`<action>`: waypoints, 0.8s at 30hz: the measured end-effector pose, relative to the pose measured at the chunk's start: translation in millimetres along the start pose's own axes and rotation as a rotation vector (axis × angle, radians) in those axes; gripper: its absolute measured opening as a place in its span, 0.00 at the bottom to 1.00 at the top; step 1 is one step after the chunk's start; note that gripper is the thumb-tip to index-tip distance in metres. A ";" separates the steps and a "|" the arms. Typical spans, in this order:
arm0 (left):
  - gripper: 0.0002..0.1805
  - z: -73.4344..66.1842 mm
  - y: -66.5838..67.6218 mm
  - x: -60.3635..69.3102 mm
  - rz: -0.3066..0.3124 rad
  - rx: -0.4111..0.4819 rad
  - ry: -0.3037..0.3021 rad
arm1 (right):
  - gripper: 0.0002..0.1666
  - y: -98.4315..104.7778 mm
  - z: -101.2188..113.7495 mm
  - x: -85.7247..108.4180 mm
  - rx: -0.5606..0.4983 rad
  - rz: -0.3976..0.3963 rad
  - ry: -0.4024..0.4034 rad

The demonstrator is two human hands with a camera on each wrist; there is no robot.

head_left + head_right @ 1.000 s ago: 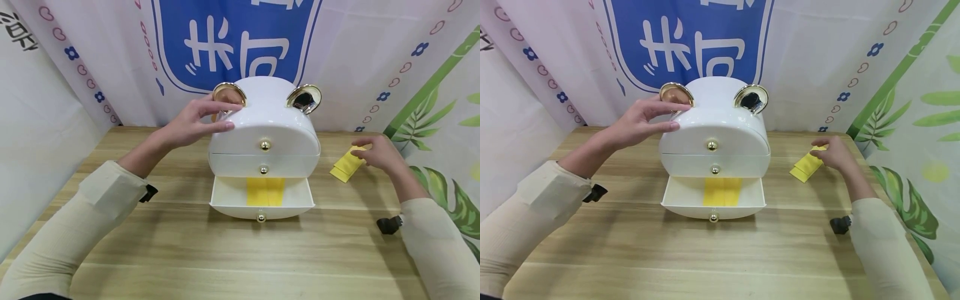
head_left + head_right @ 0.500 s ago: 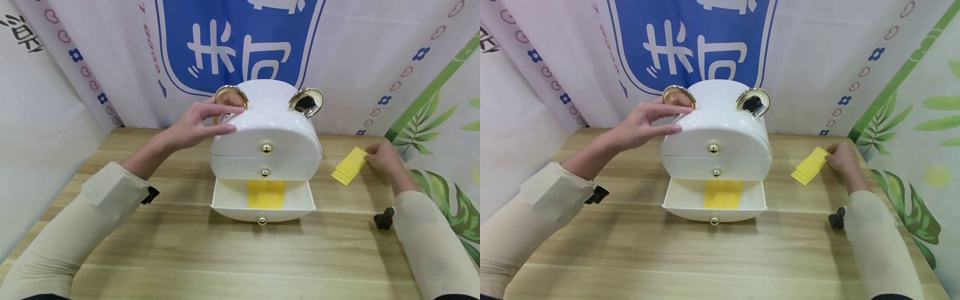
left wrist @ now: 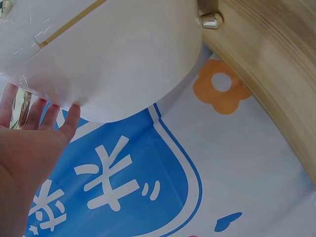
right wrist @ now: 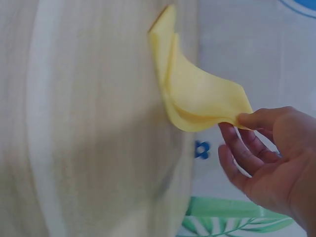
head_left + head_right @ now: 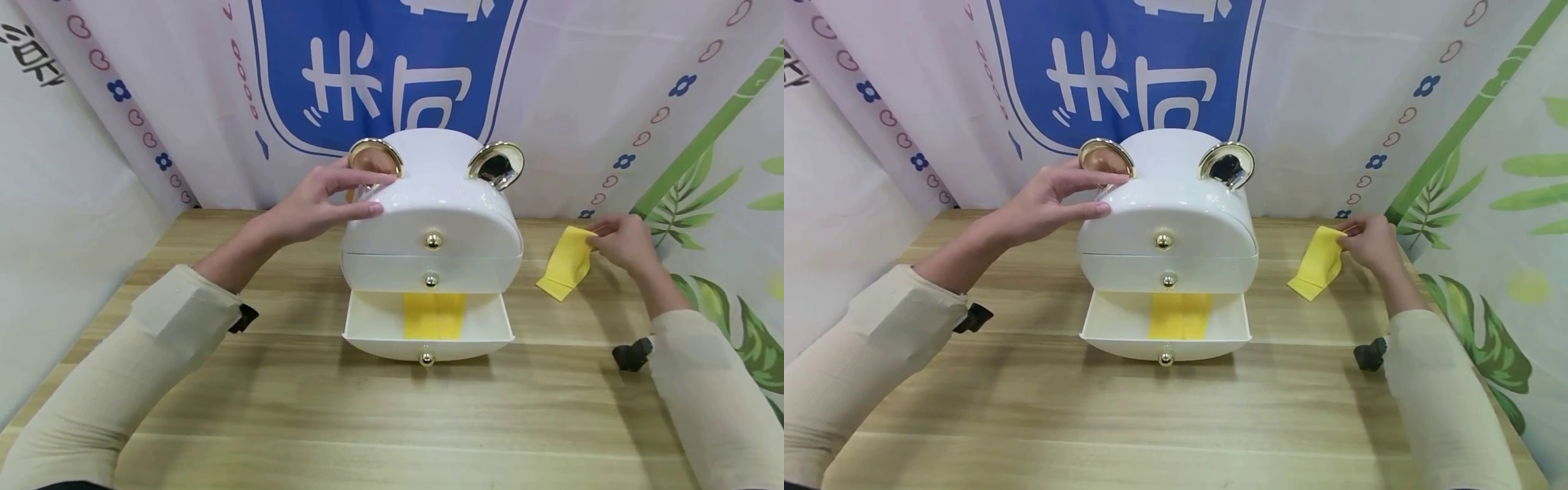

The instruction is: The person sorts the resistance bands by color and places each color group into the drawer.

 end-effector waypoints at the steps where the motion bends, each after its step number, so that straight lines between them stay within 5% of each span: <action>1: 0.26 0.3 0.3 0.2 -0.001 -0.001 0.001 | 0.19 1.4 4.6 0.5 -0.027 -0.006 0.007; 24: 0.26 0.4 0.4 -0.1 0.001 0.008 -0.005 | 0.12 45.3 138.0 50.8 -0.172 -0.103 0.358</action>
Point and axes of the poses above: each hand's wrist, its own x-axis away from the middle knuckle, its own y-axis out of the back of the hand, z = x × y, the point moved 10 cm from there along -x, towards the middle knuckle, and after that the axes turned 4 degrees about y, right-handed, at the moved point
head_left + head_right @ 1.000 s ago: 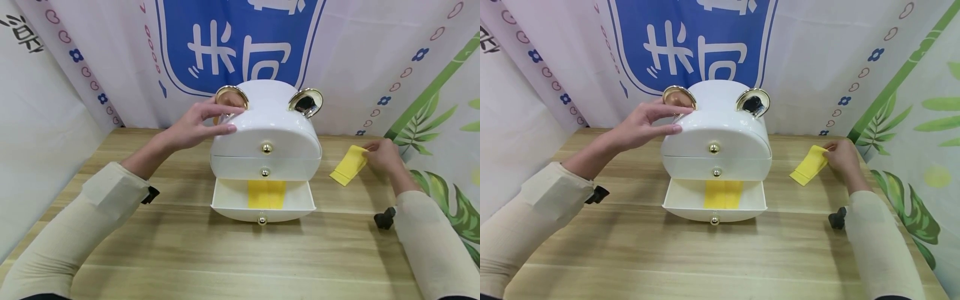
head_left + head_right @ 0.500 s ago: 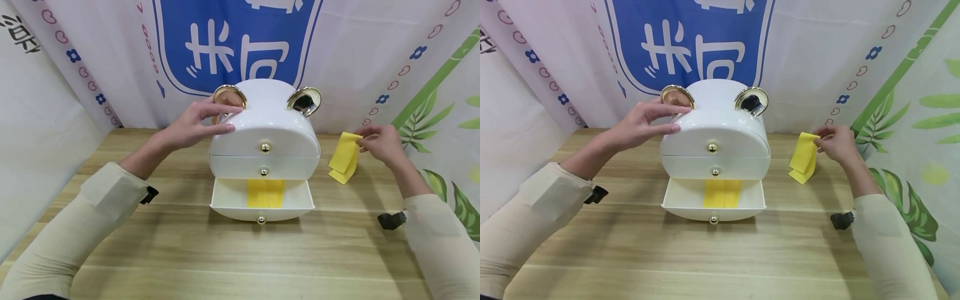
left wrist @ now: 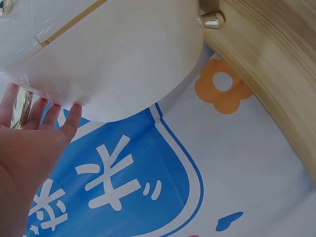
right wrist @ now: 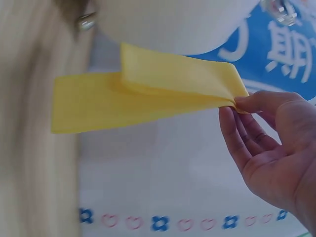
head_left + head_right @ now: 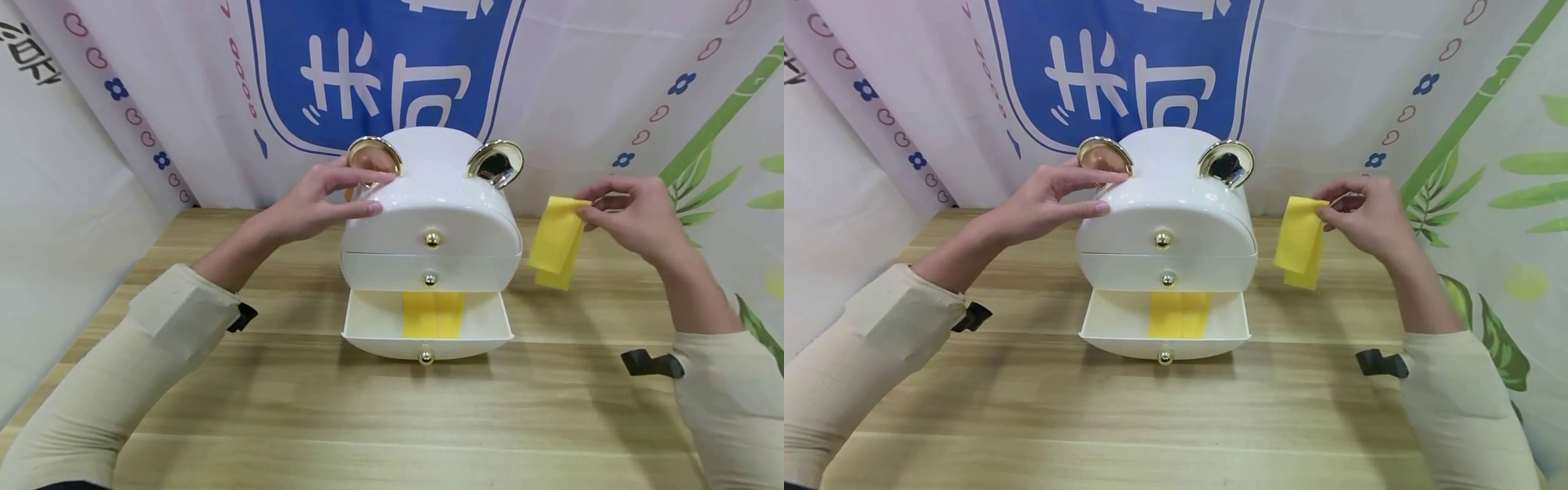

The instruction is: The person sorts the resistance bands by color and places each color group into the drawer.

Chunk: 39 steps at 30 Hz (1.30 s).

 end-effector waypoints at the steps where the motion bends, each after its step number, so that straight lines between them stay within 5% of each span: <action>1: 0.26 0.1 -0.1 -0.1 0.000 0.000 0.002 | 0.11 0.7 5.4 -0.1 -0.011 -0.002 0.010; 20: 0.26 1.3 0.8 -0.4 -0.005 -0.004 0.005 | 0.14 2.6 71.1 16.3 -0.197 0.045 0.180; 33: 0.26 0.9 0.6 -0.5 -0.008 0.002 0.003 | 0.14 -6.6 127.4 39.2 -0.601 0.135 0.385; 39: 0.25 -0.1 0.9 -0.7 -0.010 -0.002 0.002 | 0.20 -26.6 155.5 51.0 -0.484 0.126 0.467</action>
Point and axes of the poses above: each hand's wrist, its own x-axis away from the middle knuckle, its own y-axis out of the back of the hand, z = x × y, the point moved 10 cm from there along -x, towards the middle knuckle, and after that the axes turned 4 degrees about y, right-handed, at the moved point
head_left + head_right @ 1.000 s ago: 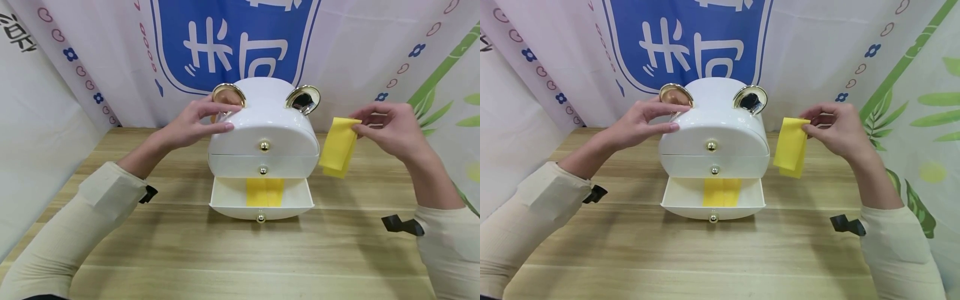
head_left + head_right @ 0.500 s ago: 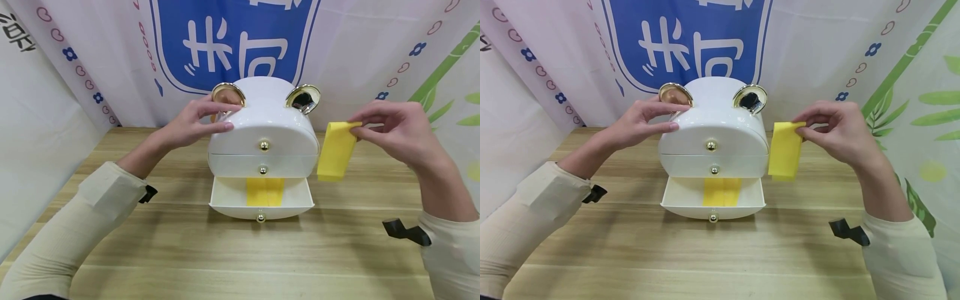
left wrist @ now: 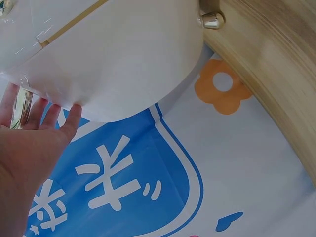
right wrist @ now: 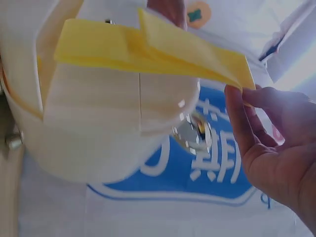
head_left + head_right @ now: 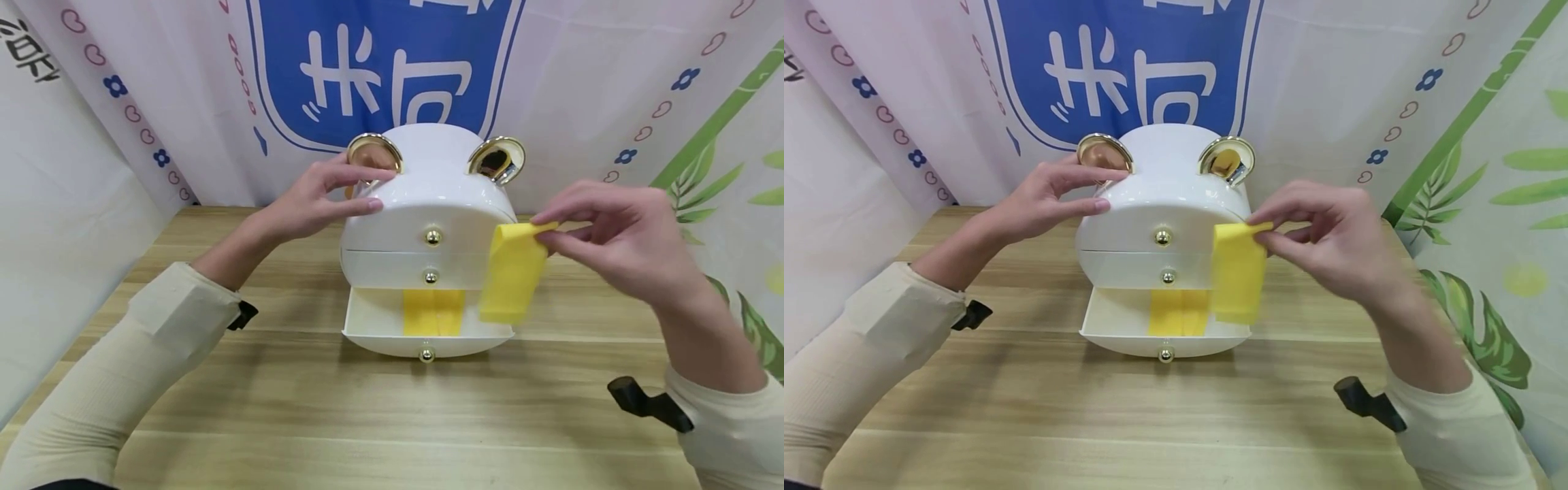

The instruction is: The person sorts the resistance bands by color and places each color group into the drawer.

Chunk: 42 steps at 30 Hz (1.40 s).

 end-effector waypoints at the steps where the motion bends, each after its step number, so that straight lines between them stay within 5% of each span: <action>1: 0.25 -0.2 0.0 -0.1 -0.001 -0.002 -0.002 | 0.21 -5.8 1.3 0.0 0.031 -0.004 0.001; 11: 0.25 0.5 0.2 0.1 -0.010 -0.020 0.007 | 0.19 -61.2 6.3 -2.8 0.176 -0.016 0.093; 22: 0.24 -0.4 -1.1 0.2 -0.005 -0.016 0.004 | 0.19 -109.7 -29.4 15.2 0.192 0.062 0.068; 34: 0.25 0.7 -0.8 -0.5 -0.002 -0.016 0.012 | 0.18 -92.6 -26.5 9.7 0.294 -0.057 0.154; 42: 0.25 0.0 -0.9 -0.8 -0.005 -0.021 0.006 | 0.17 -97.3 -32.0 13.4 0.319 -0.029 0.134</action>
Point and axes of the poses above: each hand's wrist, its own x-axis away from the middle knuckle, its own y-axis out of the back of the hand, z = x × y, the point moved 10 cm from there along -x, towards the middle knuckle, and after that the axes turned 4 degrees about y, right-handed, at the moved point
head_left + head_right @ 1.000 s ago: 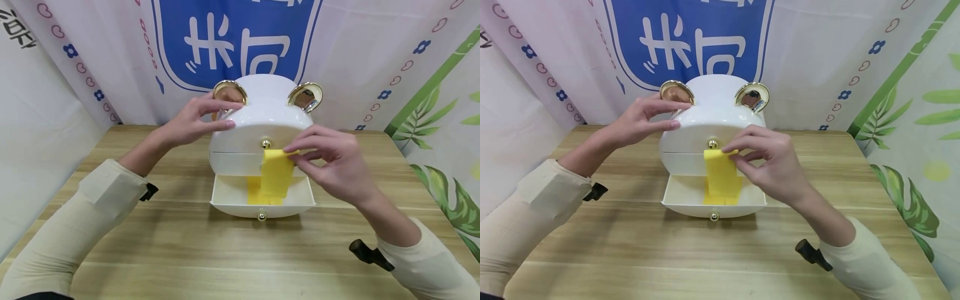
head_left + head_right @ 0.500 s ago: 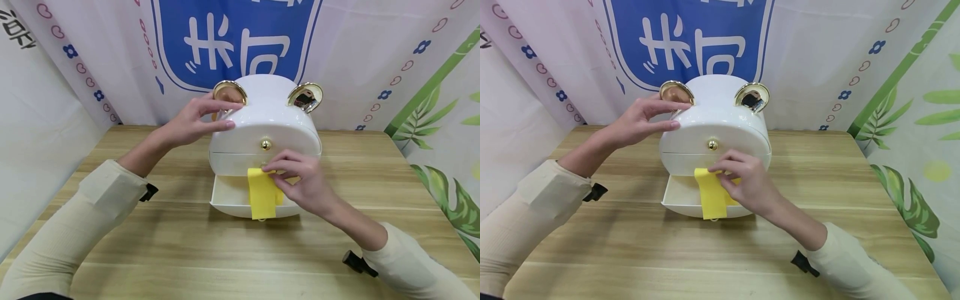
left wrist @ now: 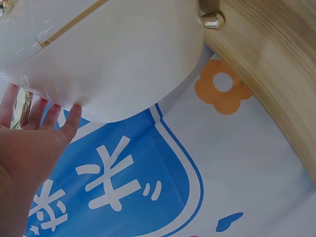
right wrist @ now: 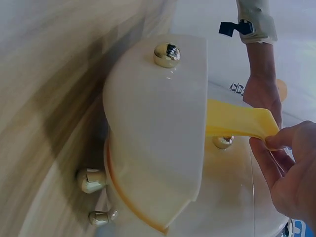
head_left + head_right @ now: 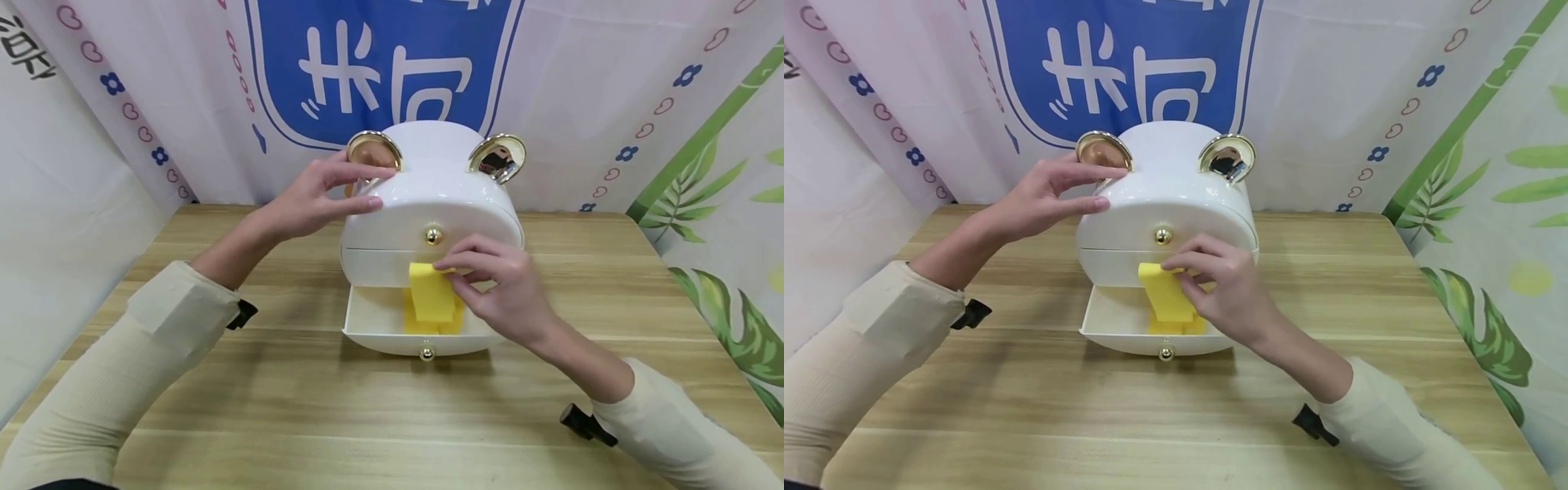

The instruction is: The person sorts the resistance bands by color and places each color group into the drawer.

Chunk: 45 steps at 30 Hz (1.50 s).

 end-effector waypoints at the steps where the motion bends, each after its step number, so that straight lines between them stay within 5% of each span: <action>1: 0.25 0.0 -0.1 -0.1 0.000 0.000 -0.002 | 0.17 -1.6 -0.1 1.4 -0.004 0.006 -0.004; 9: 0.25 0.7 0.4 0.2 -0.001 0.008 -0.008 | 0.19 -11.6 -0.5 11.5 0.008 0.024 0.035; 16: 0.25 0.5 0.7 0.9 -0.001 0.015 -0.009 | 0.17 -29.0 1.2 27.2 0.252 0.115 0.176; 21: 0.25 0.8 0.2 0.8 0.004 0.013 -0.006 | 0.13 -38.6 -6.9 35.8 0.431 0.211 0.201; 26: 0.25 0.8 0.3 0.5 0.005 0.016 -0.005 | 0.12 -31.8 -11.6 38.1 0.492 0.215 0.179; 31: 0.25 0.4 0.4 0.6 0.007 0.024 -0.005 | 0.12 -20.5 -11.6 39.9 0.358 0.252 0.087; 35: 0.25 0.8 0.4 1.0 0.009 0.025 -0.001 | 0.12 -26.4 -1.4 48.0 0.073 0.357 0.020; 38: 0.25 0.5 0.2 1.3 0.010 0.031 -0.001 | 0.13 -45.3 7.3 62.1 -0.125 0.508 -0.052; 42: 0.25 0.0 0.6 1.4 0.006 0.031 -0.005 | 0.15 -73.0 3.9 83.8 -0.173 0.686 -0.197; 45: 0.25 -0.1 0.6 1.0 0.003 0.020 -0.010 | 0.17 -85.1 -5.1 93.6 -0.116 0.729 -0.263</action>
Point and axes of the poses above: each hand's wrist, its own x-axis away from the middle knuckle, its own y-axis out of the back of the hand, z = x × y, the point moved 10 cm from there along -x, towards the middle knuckle, and after that the axes turned 4 degrees about y, right-handed, at the moved point
